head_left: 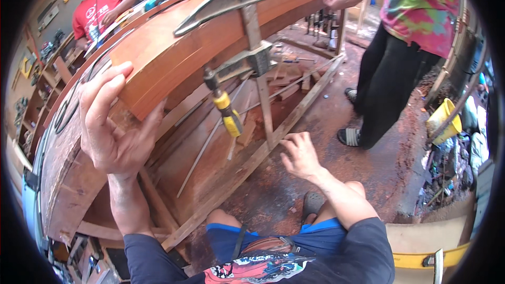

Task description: The person clamps a wooden strip onto the edge of a wooden board, drills into it using a power drill, and drives a screw using an impact driver.

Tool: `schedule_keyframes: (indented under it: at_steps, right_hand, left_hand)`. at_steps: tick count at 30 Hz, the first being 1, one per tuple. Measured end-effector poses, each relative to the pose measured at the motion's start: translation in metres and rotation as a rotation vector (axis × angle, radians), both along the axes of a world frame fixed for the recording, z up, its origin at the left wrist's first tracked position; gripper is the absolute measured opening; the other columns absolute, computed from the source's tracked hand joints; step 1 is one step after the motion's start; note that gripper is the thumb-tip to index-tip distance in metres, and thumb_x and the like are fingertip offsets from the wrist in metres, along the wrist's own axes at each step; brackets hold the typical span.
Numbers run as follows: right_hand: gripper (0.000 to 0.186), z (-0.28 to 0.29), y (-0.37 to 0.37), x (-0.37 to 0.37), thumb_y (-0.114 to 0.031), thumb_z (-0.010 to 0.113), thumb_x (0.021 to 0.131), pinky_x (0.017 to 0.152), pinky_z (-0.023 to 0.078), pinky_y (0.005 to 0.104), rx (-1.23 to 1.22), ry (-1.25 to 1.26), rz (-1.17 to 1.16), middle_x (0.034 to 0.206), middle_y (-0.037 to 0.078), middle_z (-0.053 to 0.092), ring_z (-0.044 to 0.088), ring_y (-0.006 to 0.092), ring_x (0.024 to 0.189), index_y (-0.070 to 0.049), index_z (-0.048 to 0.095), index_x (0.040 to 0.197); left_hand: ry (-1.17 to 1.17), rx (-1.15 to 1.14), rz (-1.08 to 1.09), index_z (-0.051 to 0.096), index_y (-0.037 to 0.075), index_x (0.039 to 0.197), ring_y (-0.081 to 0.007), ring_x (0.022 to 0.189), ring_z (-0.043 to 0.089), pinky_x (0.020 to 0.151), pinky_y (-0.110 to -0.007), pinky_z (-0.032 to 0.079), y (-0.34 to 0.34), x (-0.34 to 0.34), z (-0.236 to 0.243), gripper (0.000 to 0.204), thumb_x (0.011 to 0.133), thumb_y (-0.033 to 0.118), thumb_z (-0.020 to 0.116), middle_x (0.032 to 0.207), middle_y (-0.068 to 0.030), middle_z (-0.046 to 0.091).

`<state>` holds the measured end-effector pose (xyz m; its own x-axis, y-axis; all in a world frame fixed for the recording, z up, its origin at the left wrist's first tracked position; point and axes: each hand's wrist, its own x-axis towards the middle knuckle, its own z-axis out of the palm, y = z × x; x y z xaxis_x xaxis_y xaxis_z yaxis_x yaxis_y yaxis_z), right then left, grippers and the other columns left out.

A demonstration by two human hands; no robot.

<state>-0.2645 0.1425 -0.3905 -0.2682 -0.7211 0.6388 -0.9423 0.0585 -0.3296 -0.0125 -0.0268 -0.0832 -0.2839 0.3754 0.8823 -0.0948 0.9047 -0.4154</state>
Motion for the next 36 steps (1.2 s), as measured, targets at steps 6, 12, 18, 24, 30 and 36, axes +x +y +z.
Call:
schedule_keyframes:
  at_steps: [6,12,18,24,30,36]
  right_hand:
    - [0.034,-0.011,-0.001,-0.008,-0.014,0.070,0.077,0.095,0.047,0.0464,0.020,-0.061,-0.030,0.113,0.015,0.059,0.050,0.0366,0.108,-0.002,0.067,0.108]
    - [0.035,-0.010,-0.003,-0.013,-0.015,0.069,0.077,0.096,0.047,0.0449,0.058,-0.091,-0.067,0.114,0.015,0.059,0.050,0.0352,0.110,-0.003,0.067,0.110]
    - [0.034,-0.010,-0.006,-0.015,-0.015,0.069,0.078,0.093,0.050,0.0445,0.055,-0.105,-0.062,0.112,0.014,0.059,0.052,0.0348,0.108,-0.003,0.067,0.111]
    - [0.031,0.017,-0.018,-0.029,-0.020,0.070,0.088,0.092,0.053,0.0382,-0.268,-0.640,-0.023,0.106,0.015,0.070,0.067,0.0289,0.102,0.000,0.069,0.112]
    - [0.041,0.183,-0.046,-0.039,-0.022,0.061,0.100,0.083,0.056,0.0363,-0.717,-1.146,0.439,0.110,0.017,0.069,0.067,0.0222,0.093,0.006,0.055,0.130]
    - [0.042,0.260,-0.077,-0.037,-0.031,0.062,0.100,0.077,0.056,0.0398,-0.692,-1.397,1.021,0.113,0.013,0.066,0.066,0.0242,0.097,-0.001,0.054,0.129]
  left_hand:
    - [0.040,0.085,-0.069,0.057,0.001,0.122,-0.0322,0.105,0.066,0.093,-0.042,0.053,0.003,-0.010,-0.009,0.061,0.069,-0.002,0.087,0.115,-0.0202,0.067]
    - [0.038,0.122,-0.093,0.056,0.000,0.123,-0.0324,0.107,0.065,0.094,-0.042,0.052,0.003,-0.008,-0.011,0.060,0.070,-0.003,0.086,0.116,-0.0207,0.066]
    - [0.031,0.143,-0.114,0.057,0.001,0.123,-0.0321,0.107,0.065,0.094,-0.042,0.052,0.003,-0.007,-0.010,0.060,0.070,-0.003,0.086,0.117,-0.0210,0.066]
    - [0.026,0.159,-0.127,0.057,0.000,0.122,-0.0313,0.105,0.065,0.091,-0.041,0.054,0.007,-0.008,-0.009,0.059,0.070,-0.003,0.086,0.116,-0.0218,0.066]
    - [0.016,0.177,-0.175,0.059,-0.002,0.119,-0.0316,0.102,0.066,0.086,-0.039,0.055,0.006,-0.005,-0.006,0.054,0.071,-0.005,0.084,0.113,-0.0221,0.067]
    - [0.011,0.217,-0.215,0.062,-0.002,0.116,-0.0305,0.101,0.066,0.087,-0.038,0.055,0.007,-0.007,-0.005,0.052,0.069,-0.005,0.083,0.112,-0.0196,0.068]
